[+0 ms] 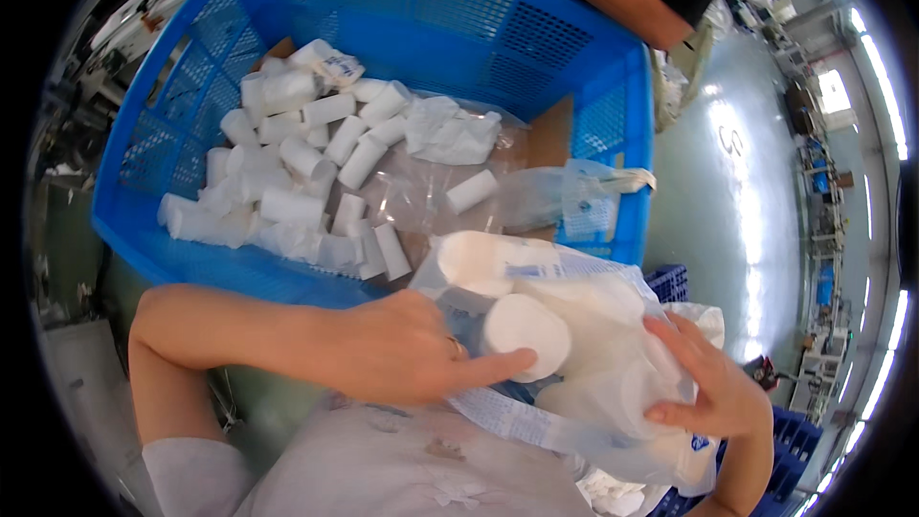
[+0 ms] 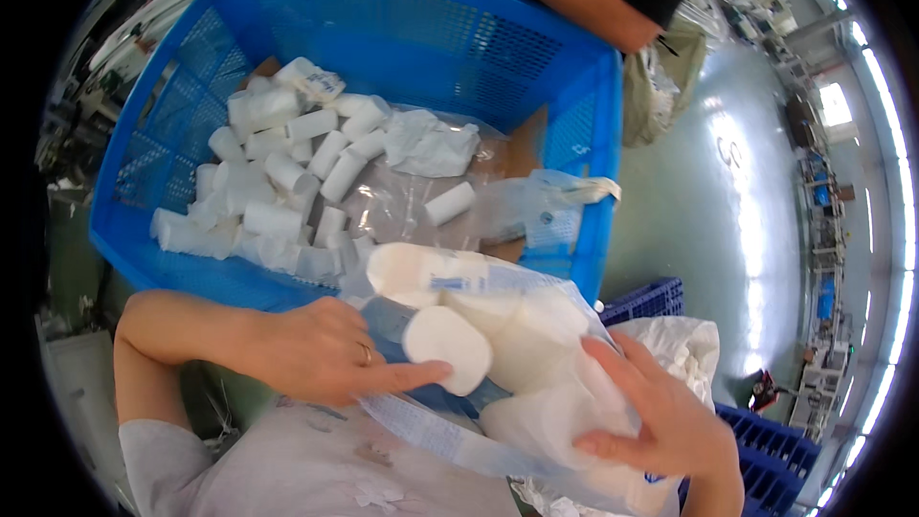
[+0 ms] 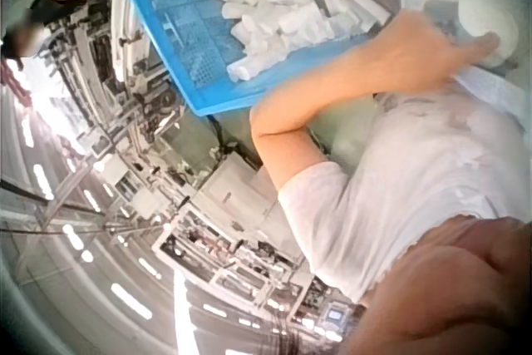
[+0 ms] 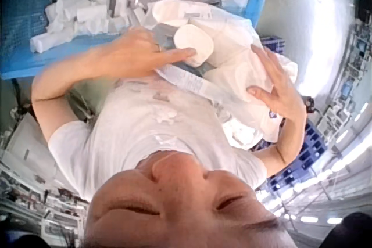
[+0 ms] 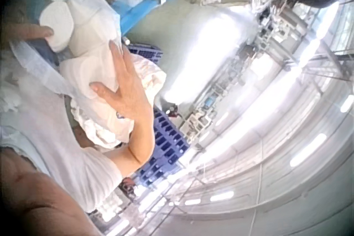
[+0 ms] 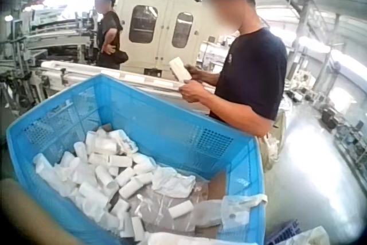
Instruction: The person packs paper rolls into large plastic bags on a metal table, seals a bag using a tape dispenser, and then moves to a crate to sort individual rolls into another plastic bag.
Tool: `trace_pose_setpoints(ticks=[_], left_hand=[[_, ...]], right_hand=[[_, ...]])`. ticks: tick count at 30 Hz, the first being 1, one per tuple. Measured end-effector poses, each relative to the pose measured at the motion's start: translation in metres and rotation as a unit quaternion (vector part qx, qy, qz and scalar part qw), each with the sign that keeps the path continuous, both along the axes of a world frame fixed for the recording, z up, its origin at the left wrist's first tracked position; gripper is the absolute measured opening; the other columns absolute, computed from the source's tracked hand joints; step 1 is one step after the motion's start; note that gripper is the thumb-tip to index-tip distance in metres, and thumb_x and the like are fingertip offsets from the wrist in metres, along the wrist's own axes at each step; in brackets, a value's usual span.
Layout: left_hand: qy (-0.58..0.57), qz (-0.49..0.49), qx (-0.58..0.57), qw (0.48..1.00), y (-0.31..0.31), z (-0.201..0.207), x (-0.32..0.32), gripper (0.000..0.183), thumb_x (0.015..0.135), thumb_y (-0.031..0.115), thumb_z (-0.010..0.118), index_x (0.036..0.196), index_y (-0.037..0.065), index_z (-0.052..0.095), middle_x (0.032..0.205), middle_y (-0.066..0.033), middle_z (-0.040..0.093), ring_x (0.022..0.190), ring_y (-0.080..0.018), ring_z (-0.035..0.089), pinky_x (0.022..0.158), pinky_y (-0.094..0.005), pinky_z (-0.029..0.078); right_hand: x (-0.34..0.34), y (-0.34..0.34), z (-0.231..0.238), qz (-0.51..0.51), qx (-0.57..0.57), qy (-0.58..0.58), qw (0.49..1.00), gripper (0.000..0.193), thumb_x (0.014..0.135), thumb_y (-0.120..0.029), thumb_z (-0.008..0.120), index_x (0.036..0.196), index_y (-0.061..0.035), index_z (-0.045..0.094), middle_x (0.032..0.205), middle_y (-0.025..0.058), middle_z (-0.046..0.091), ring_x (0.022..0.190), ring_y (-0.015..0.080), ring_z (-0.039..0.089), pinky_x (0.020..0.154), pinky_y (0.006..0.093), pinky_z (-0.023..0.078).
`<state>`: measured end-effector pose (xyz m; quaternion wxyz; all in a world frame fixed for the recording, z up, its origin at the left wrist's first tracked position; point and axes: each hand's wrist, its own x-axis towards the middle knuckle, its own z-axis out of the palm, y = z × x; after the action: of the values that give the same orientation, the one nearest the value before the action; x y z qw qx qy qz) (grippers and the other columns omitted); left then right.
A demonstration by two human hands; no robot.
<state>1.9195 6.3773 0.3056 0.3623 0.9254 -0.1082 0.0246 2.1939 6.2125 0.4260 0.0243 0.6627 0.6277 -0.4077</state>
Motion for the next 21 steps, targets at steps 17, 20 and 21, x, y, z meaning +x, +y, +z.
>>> trace_pose_setpoints(ticks=[17, 20, 21], left_hand=[[-0.149, 0.168, -0.127, 0.966, 0.035, 0.02, -0.018, 0.027, 0.057, 0.01, 0.065, 0.084, 0.006, 0.068, 0.063, -0.0023, 0.061, 0.049, -0.0176, 0.053, 0.049, -0.0274, 0.041], [-0.057, 0.286, -0.309, 0.905, 0.049, 0.028, -0.012, 0.022, 0.059, 0.005, 0.059, 0.079, 0.002, 0.068, 0.065, -0.0038, 0.063, 0.049, -0.0127, 0.051, 0.049, -0.0257, 0.04], [-0.014, 0.324, -0.373, 0.869, 0.052, 0.028, -0.009, 0.021, 0.06, 0.003, 0.057, 0.078, 0.0, 0.068, 0.065, -0.0042, 0.064, 0.049, -0.0108, 0.05, 0.049, -0.0251, 0.04]], right_hand=[[-0.027, -0.021, 0.016, 0.069, 0.169, -0.105, 0.978, 0.038, 0.069, -0.023, 0.074, 0.097, -0.0038, 0.056, 0.122, 0.0184, 0.052, 0.11, 0.036, 0.052, 0.091, 0.0404, 0.041], [-0.016, -0.011, 0.004, -0.057, 0.145, 0.018, 0.988, 0.042, 0.07, -0.024, 0.075, 0.101, -0.0037, 0.055, 0.112, 0.0151, 0.055, 0.101, 0.0286, 0.055, 0.088, 0.0363, 0.042], [-0.01, -0.005, -0.005, -0.057, 0.131, 0.018, 0.99, 0.043, 0.071, -0.027, 0.074, 0.103, -0.0043, 0.054, 0.107, 0.0135, 0.055, 0.096, 0.0267, 0.054, 0.084, 0.0352, 0.043]])
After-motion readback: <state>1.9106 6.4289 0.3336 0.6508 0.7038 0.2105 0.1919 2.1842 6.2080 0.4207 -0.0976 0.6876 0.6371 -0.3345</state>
